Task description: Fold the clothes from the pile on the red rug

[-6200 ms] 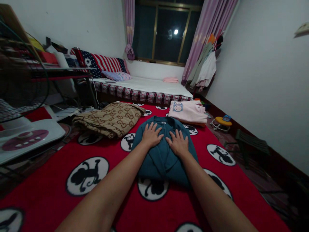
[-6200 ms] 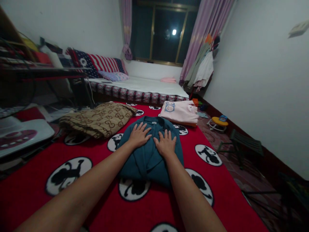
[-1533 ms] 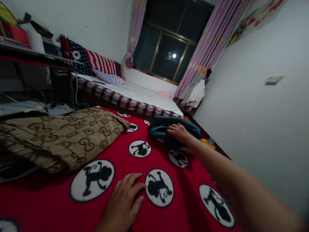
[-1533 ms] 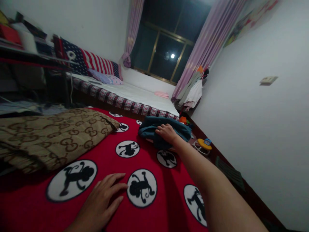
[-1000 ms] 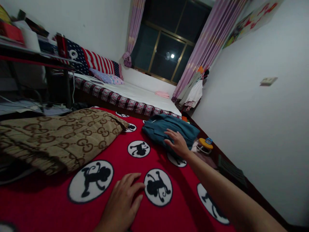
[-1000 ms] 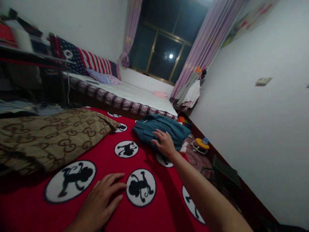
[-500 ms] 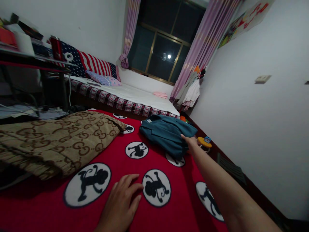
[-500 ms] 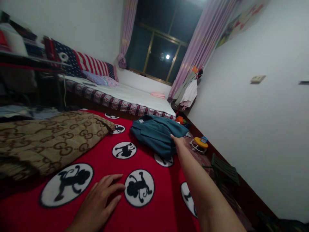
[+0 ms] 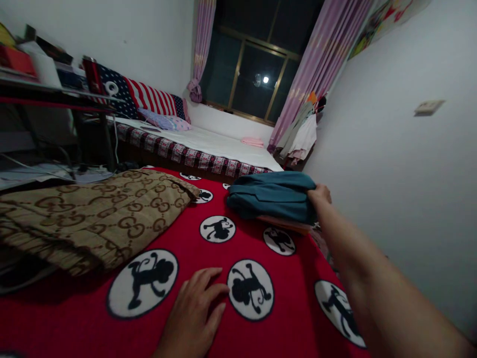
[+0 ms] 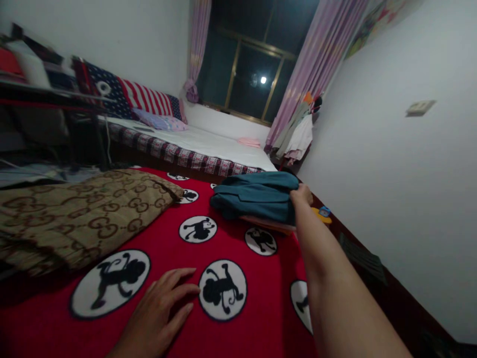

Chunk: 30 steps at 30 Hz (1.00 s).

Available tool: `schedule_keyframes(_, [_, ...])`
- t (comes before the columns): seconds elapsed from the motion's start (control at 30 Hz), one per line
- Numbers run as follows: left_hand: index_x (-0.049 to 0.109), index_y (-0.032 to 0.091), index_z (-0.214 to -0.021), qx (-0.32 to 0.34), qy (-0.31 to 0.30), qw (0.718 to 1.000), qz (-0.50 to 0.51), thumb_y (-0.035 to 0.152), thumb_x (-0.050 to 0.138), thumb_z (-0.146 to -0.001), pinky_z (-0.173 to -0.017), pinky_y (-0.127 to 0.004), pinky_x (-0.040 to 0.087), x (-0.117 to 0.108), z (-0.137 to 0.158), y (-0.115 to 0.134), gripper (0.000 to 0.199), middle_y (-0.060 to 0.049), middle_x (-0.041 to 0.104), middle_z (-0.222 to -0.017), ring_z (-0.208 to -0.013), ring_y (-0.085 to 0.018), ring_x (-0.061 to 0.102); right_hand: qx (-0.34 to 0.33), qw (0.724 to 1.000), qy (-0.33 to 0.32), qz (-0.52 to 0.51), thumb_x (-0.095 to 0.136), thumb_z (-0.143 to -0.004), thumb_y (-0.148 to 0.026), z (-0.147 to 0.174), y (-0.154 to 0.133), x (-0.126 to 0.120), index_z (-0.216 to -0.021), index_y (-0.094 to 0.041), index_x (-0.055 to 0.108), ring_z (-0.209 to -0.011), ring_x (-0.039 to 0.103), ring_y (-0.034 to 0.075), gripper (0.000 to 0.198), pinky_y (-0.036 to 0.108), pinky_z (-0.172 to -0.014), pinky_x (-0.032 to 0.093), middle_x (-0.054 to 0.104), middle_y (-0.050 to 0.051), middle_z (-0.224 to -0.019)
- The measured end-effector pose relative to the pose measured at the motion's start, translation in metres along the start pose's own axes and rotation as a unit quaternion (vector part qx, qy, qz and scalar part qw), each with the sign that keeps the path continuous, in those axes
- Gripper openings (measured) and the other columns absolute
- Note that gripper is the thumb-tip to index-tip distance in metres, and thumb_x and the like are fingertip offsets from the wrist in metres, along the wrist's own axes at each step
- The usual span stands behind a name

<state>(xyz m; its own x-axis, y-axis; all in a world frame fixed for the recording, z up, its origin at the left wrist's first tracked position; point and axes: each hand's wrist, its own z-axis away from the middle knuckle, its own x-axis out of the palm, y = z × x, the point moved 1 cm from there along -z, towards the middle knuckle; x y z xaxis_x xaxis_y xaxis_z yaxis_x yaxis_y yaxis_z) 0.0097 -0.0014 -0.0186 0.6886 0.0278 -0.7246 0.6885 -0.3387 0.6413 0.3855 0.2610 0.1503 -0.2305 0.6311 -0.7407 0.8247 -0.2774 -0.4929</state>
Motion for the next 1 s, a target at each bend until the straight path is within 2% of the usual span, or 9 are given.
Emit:
schedule_keyframes(0.1, [0.069,0.035,-0.101,0.002,-0.002,1.000,0.001,0.018,0.053,-0.082,-0.101,-0.051,0.040,0.000,-0.001,0.000,0.030,0.000,0.055,-0.132,-0.123,-0.026,0.048,0.110,0.992,0.021,0.064,0.058,-0.076,-0.016,0.023,0.004,0.014,-0.111,-0.008,0.063,-0.106,0.058,0.037,0.037,0.055,-0.085,0.045,0.061,0.027,-0.111])
schedule_keyframes(0.17, [0.069,0.035,-0.100,0.001,-0.002,1.000,0.001,0.018,0.053,-0.082,-0.101,-0.050,0.040,-0.001,-0.001,0.001,0.030,0.001,0.055,-0.132,-0.124,-0.026,0.047,0.104,0.989,0.065,0.085,0.052,-0.079,-0.015,0.036,-0.008,0.021,-0.123,-0.007,0.056,-0.118,0.051,0.037,0.044,0.059,-0.094,0.038,0.053,0.029,-0.126])
schedule_keyframes(0.3, [0.068,0.036,-0.101,-0.010,-0.005,1.000,0.004,0.018,0.053,-0.082,-0.103,-0.050,0.038,-0.002,0.000,0.002,0.030,0.001,0.054,-0.134,-0.125,-0.026,0.046,-0.166,0.969,0.130,0.130,0.042,-0.091,-0.029,0.053,-0.037,0.032,-0.137,-0.018,0.045,-0.134,0.035,0.031,0.048,0.060,-0.109,0.020,0.042,0.015,-0.146])
schedule_keyframes(0.4, [0.068,0.036,-0.102,-0.015,-0.018,1.000,0.011,0.019,0.053,-0.082,-0.103,-0.050,0.037,-0.003,0.002,0.003,0.030,0.002,0.053,-0.135,-0.125,-0.026,0.044,-0.292,0.934,0.030,0.203,0.034,-0.094,-0.050,0.061,-0.025,0.046,-0.142,-0.029,0.042,-0.143,0.018,0.033,0.052,0.067,-0.109,0.009,0.029,0.006,-0.156])
schedule_keyframes(0.53, [0.069,0.033,-0.100,-0.025,-0.023,0.999,0.018,0.019,0.055,-0.081,-0.104,-0.048,0.036,-0.005,0.001,0.006,0.028,0.000,0.054,-0.134,-0.124,-0.026,0.045,-0.170,0.943,-0.154,0.242,0.021,-0.093,-0.061,0.054,0.011,0.063,-0.148,-0.039,0.028,-0.144,0.015,0.038,0.059,0.073,-0.103,0.014,0.016,0.002,-0.160])
schedule_keyframes(0.67, [0.069,0.032,-0.096,-0.029,-0.011,0.999,0.023,0.018,0.055,-0.081,-0.101,-0.046,0.037,-0.007,-0.002,0.010,0.025,0.000,0.055,-0.131,-0.122,-0.025,0.047,-0.125,0.942,-0.205,0.236,0.022,-0.092,-0.063,0.049,0.011,0.065,-0.149,-0.038,0.024,-0.144,0.008,0.040,0.062,0.074,-0.103,0.013,0.010,0.003,-0.161])
schedule_keyframes(0.77, [0.070,0.031,-0.092,-0.029,-0.001,0.999,0.027,0.017,0.055,-0.081,-0.100,-0.045,0.037,-0.008,-0.004,0.012,0.023,0.000,0.058,-0.127,-0.119,-0.024,0.048,-0.132,0.954,-0.155,0.220,0.024,-0.094,-0.058,0.072,0.004,0.060,-0.150,-0.030,0.027,-0.145,0.010,0.038,0.062,0.069,-0.106,0.014,0.015,0.008,-0.160])
schedule_keyframes(0.9, [0.070,0.030,-0.091,-0.017,0.010,0.999,0.033,0.016,0.056,-0.080,-0.098,-0.043,0.037,-0.010,-0.005,0.013,0.022,0.000,0.059,-0.123,-0.117,-0.023,0.049,-0.169,0.972,0.026,0.163,0.023,-0.096,-0.052,0.137,0.006,0.055,-0.147,-0.020,0.032,-0.145,0.010,0.031,0.061,0.064,-0.109,0.014,0.017,0.014,-0.158])
schedule_keyframes(1.0, [0.070,0.029,-0.092,-0.007,0.016,0.999,0.028,0.016,0.056,-0.081,-0.098,-0.043,0.036,-0.010,-0.003,0.013,0.022,-0.001,0.059,-0.124,-0.118,-0.023,0.048,-0.118,0.983,0.085,0.109,0.033,-0.092,-0.057,0.174,0.012,0.054,-0.148,-0.021,0.030,-0.145,0.007,0.035,0.066,0.065,-0.106,0.018,0.010,0.018,-0.158])
